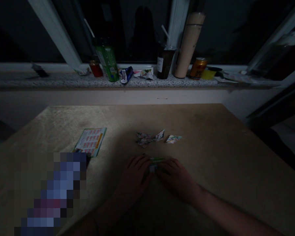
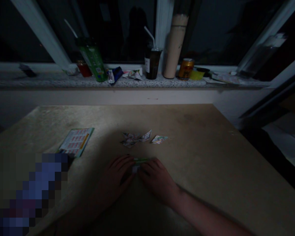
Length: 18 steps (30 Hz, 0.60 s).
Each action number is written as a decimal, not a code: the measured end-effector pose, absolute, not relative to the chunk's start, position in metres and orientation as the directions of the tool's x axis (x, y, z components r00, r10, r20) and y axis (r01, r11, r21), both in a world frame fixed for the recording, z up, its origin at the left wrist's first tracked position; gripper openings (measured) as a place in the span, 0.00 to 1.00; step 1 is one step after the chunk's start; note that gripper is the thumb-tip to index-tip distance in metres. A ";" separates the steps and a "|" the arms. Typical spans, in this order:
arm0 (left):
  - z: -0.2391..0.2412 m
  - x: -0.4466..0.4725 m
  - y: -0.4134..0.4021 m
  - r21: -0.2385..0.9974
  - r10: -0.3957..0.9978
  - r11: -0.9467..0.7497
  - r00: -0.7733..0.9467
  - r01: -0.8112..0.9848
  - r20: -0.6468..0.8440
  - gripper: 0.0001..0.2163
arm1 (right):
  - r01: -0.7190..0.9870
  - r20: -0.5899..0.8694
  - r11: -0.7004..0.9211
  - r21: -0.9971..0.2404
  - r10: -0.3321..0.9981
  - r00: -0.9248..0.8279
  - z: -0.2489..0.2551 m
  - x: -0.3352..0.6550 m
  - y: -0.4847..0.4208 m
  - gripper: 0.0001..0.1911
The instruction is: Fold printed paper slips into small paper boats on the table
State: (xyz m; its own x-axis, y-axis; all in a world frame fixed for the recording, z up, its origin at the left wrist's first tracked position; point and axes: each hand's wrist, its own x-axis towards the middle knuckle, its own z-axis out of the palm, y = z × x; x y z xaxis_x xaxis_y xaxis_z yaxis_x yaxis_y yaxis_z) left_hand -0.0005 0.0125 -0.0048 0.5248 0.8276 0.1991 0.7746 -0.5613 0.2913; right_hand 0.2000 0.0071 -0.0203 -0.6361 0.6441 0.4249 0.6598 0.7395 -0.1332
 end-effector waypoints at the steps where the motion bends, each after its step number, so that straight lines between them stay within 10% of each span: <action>1: -0.005 -0.001 0.013 0.306 0.830 -0.558 0.517 0.771 0.210 0.15 | 0.667 0.423 0.734 -0.129 0.649 -0.633 -0.023 0.200 0.008 0.07; 18: 0.001 0.000 0.003 0.193 0.654 -0.738 0.616 0.646 0.439 0.12 | 0.706 0.383 0.620 -0.343 0.778 -0.498 -0.033 0.205 0.009 0.23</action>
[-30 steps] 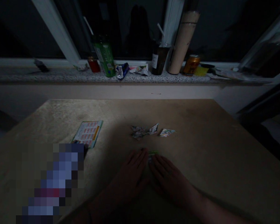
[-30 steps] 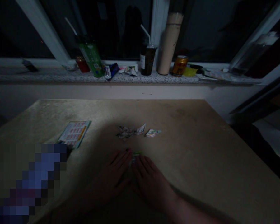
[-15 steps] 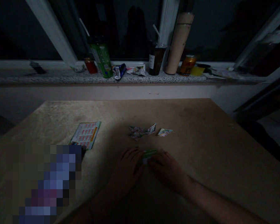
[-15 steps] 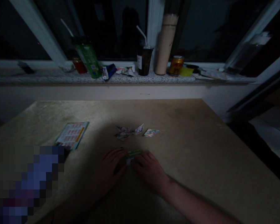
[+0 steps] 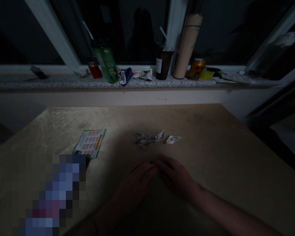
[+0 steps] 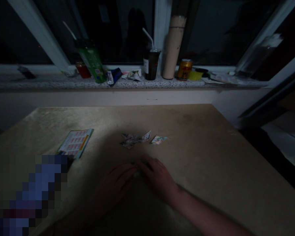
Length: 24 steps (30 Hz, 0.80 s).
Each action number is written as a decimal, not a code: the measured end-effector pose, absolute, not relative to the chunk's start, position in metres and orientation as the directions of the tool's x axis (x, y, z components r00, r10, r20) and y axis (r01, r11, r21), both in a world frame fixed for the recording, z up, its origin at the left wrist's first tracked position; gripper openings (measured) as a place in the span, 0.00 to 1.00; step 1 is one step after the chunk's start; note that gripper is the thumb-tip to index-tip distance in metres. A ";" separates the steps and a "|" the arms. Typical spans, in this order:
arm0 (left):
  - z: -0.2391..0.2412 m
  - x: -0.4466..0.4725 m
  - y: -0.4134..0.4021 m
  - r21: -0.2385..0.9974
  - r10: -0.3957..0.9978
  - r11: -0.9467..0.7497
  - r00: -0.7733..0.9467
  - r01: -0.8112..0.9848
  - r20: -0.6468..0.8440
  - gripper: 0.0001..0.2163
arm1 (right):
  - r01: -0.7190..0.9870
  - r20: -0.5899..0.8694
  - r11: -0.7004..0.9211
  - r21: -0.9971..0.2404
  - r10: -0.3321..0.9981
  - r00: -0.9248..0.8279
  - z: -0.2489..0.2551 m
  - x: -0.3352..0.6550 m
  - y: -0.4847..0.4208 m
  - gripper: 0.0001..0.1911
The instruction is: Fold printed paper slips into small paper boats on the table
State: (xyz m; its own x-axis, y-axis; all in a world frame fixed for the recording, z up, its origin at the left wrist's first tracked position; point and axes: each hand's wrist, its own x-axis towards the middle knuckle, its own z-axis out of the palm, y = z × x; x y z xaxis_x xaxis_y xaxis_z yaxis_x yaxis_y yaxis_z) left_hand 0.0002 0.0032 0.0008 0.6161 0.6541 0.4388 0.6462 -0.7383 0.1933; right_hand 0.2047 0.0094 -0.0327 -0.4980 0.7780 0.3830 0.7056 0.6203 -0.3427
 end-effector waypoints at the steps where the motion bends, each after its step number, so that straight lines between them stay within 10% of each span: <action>1: 0.002 0.000 0.002 0.190 0.636 -0.753 0.625 0.630 0.452 0.12 | 0.695 0.387 0.633 -0.342 0.769 -0.509 -0.033 0.205 0.010 0.22; 24: 0.014 -0.004 0.003 0.126 0.650 -0.754 0.705 0.645 0.282 0.15 | 0.518 0.440 0.812 -0.269 0.582 -0.684 -0.012 0.232 0.025 0.17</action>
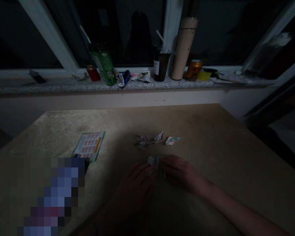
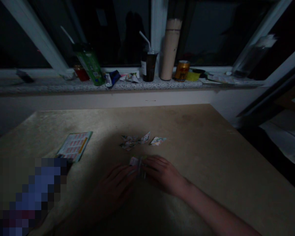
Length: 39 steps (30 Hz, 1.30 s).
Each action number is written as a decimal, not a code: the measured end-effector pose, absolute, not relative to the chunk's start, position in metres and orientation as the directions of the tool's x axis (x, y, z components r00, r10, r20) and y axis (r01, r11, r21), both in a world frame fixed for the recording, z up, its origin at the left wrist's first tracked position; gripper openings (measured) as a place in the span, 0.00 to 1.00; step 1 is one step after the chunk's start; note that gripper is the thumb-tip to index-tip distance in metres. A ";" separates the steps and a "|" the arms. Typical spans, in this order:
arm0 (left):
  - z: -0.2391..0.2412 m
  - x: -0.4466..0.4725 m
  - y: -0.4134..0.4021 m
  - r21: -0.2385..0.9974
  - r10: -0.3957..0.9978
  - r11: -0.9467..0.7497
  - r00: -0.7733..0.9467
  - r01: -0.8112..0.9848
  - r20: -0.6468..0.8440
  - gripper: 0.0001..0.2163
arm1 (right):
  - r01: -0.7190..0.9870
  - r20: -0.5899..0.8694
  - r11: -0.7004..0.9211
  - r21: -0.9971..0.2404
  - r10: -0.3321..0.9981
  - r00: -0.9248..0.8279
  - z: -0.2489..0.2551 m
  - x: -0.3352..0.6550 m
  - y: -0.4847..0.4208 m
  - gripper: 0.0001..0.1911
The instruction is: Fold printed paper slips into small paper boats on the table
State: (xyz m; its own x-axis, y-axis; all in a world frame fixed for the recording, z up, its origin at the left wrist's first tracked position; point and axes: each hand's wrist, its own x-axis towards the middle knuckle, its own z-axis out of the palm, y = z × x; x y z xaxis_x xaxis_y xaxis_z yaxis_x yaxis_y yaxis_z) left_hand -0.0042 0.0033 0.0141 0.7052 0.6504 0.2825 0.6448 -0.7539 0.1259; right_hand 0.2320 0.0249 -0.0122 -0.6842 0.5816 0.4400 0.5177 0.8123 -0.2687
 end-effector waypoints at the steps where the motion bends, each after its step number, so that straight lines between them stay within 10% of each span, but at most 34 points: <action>1: 0.014 -0.004 0.003 0.108 0.651 -0.752 0.708 0.650 0.274 0.15 | 0.516 0.418 0.812 -0.273 0.583 -0.697 -0.011 0.234 0.026 0.17; 12: 0.003 -0.009 -0.007 0.076 0.707 -0.706 0.706 0.704 0.036 0.25 | 0.540 0.336 0.814 -0.213 0.580 -0.742 -0.005 0.242 0.031 0.15; 39: 0.007 -0.020 -0.004 0.272 0.616 -0.756 0.788 0.595 -0.011 0.35 | 0.572 0.252 0.736 -0.362 0.668 -0.700 0.008 0.242 0.027 0.14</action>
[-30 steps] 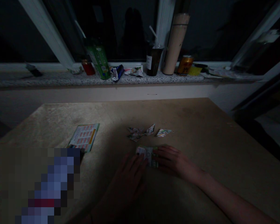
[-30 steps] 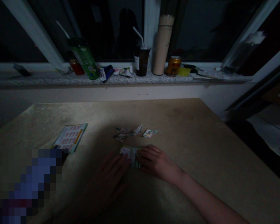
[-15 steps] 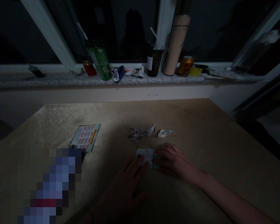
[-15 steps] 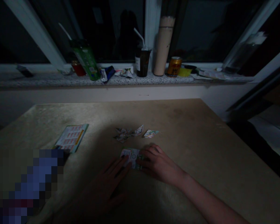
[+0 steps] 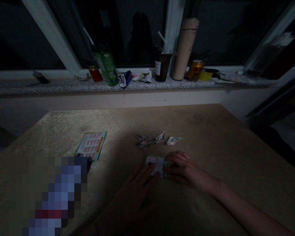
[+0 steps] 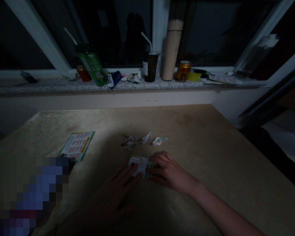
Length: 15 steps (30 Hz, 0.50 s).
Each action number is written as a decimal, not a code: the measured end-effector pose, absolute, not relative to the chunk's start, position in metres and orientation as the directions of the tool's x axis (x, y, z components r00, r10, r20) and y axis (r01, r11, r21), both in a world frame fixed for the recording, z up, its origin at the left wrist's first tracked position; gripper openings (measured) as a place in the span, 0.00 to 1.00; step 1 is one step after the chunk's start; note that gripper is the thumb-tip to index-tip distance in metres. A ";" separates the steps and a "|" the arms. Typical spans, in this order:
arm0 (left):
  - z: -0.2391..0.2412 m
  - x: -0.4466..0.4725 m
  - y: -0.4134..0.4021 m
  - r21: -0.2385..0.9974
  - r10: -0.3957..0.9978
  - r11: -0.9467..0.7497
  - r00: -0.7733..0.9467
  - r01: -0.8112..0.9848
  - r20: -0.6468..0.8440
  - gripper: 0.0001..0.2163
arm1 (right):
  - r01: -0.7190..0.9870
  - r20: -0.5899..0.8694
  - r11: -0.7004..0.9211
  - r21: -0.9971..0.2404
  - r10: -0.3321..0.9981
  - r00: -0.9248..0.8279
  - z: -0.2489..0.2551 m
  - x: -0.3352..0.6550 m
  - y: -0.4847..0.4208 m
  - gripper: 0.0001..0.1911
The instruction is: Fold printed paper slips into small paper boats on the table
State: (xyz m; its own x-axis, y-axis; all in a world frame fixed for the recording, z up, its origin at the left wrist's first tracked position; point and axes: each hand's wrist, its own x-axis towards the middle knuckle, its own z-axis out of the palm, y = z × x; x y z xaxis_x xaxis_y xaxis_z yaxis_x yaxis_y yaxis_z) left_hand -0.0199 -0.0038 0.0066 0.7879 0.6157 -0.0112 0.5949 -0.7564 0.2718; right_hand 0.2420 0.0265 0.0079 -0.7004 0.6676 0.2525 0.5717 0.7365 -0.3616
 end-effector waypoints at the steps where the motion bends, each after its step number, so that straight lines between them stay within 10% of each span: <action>1: 0.008 -0.020 -0.004 0.280 0.611 -0.758 0.791 0.589 -0.009 0.35 | 0.569 0.248 0.729 -0.380 0.673 -0.697 0.009 0.242 0.027 0.14; 15: 0.008 -0.017 -0.008 0.315 0.627 -0.721 0.775 0.617 -0.084 0.39 | 0.649 0.274 0.554 -0.521 0.829 -0.488 -0.001 0.222 0.035 0.04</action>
